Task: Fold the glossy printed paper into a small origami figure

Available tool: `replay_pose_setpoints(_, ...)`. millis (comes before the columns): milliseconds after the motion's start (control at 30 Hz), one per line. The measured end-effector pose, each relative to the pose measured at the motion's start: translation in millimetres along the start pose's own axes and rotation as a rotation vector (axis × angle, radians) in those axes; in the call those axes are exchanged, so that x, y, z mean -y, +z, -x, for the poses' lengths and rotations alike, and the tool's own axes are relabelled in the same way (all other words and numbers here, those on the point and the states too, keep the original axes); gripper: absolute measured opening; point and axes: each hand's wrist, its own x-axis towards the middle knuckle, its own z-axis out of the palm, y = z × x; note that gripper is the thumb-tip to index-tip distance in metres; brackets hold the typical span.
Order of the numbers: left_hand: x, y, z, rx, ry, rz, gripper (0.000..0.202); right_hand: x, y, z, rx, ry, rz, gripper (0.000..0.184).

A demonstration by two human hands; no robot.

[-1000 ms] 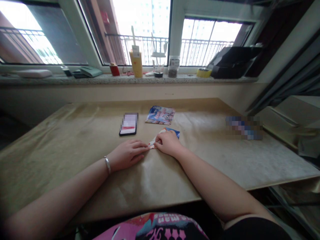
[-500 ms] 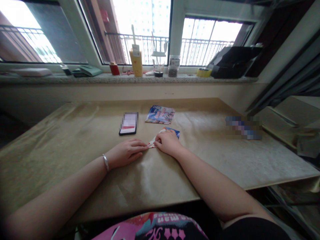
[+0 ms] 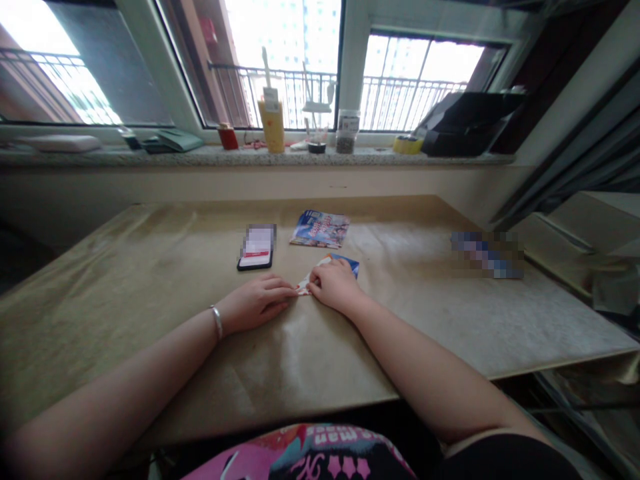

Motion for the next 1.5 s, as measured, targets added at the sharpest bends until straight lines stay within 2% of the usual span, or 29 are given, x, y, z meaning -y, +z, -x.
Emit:
replay_pose_setpoints(300, -4.4, 0.8, -3.2, 0.034, 0.039, -0.136, 0.035, 1.9, -0.9, 0.2, -0.006, -0.016, 0.005, 0.013)
replay_pose_setpoints(567, -3.5, -2.4, 0.0, 0.041, 0.055, -0.14, 0.037, 0.7, 0.5, 1.8, -0.017, -0.023, 0.025, 0.012)
replay_pose_setpoints(767, -3.8, -2.9, 0.1, 0.069, 0.049, -0.156, 0.04, 6.3, -0.2, 6.8, -0.087, -0.138, 0.11, 0.015)
replay_pose_setpoints(900, -3.6, -2.1, 0.0, 0.059, 0.05, -0.145, 0.038, 8.3, 1.7, 5.7, -0.075, -0.178, 0.092, 0.015)
replay_pose_setpoints(1133, -2.2, -5.8, 2.8, 0.041, 0.02, -0.044, 0.031, 2.5, 6.1, -0.5, -0.013, -0.092, -0.02, 0.015)
replay_pose_setpoints(1500, -0.2, -5.6, 3.7, 0.052, 0.003, -0.007, 0.03, 2.1, 5.4, -0.9, -0.003, -0.076, -0.031, 0.015)
